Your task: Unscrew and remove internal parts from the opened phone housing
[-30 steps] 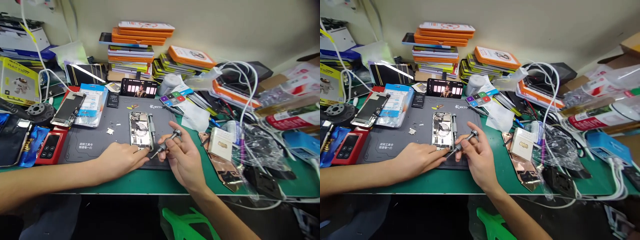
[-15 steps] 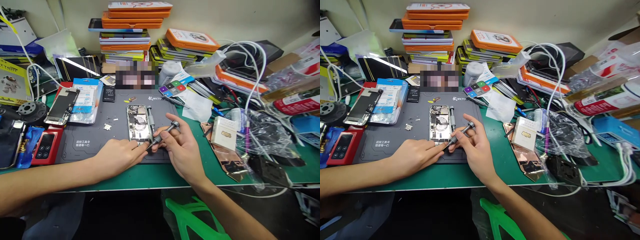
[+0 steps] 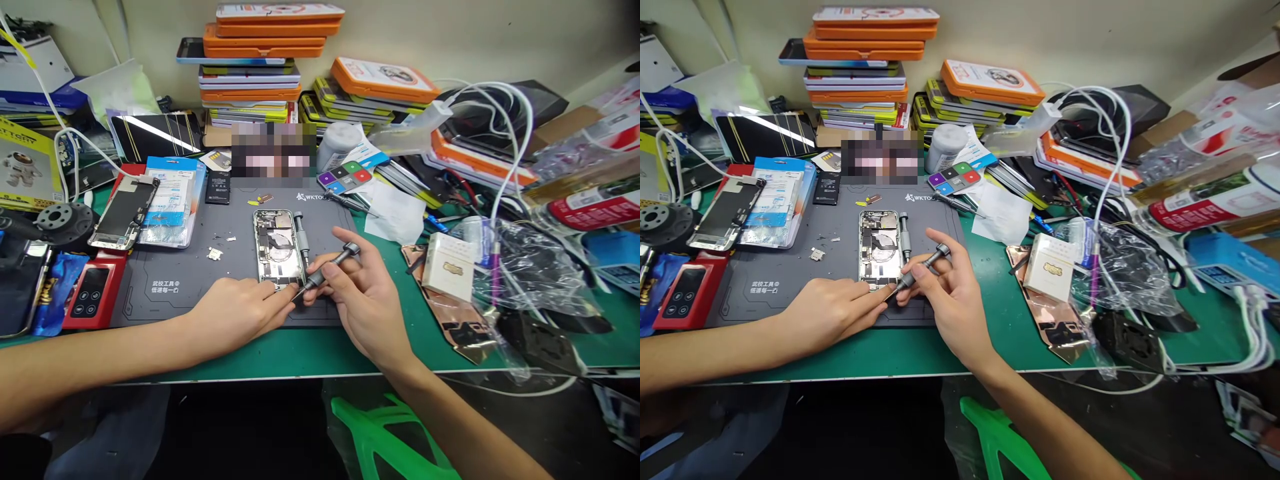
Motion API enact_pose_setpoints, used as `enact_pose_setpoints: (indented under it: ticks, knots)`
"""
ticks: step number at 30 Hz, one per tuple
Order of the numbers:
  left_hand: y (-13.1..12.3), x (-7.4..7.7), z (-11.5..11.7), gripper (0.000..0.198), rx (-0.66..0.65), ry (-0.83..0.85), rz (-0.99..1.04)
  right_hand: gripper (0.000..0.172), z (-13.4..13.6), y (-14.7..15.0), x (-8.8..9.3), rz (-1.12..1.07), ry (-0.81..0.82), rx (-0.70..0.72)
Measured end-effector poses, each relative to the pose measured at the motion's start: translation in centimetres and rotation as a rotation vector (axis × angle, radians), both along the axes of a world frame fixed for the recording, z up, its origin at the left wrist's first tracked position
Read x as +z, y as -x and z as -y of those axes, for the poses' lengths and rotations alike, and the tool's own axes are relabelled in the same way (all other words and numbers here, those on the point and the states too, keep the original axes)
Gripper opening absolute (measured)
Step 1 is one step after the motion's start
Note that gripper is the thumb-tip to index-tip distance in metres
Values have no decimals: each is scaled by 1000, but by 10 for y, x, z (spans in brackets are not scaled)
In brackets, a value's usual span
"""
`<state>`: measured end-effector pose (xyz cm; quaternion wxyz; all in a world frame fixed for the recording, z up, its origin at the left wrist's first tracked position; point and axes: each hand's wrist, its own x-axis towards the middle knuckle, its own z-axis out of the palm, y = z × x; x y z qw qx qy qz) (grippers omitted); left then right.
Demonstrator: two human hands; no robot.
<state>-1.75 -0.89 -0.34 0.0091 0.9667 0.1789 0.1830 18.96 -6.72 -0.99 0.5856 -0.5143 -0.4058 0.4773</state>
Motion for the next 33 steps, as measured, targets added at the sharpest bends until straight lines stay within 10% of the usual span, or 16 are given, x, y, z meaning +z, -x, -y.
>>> enact_pose_setpoints:
  ticks: [33]
  knots:
    - [-1,-3,1,28,-11,-60,-3,44,1,1,1,48,-16,11]
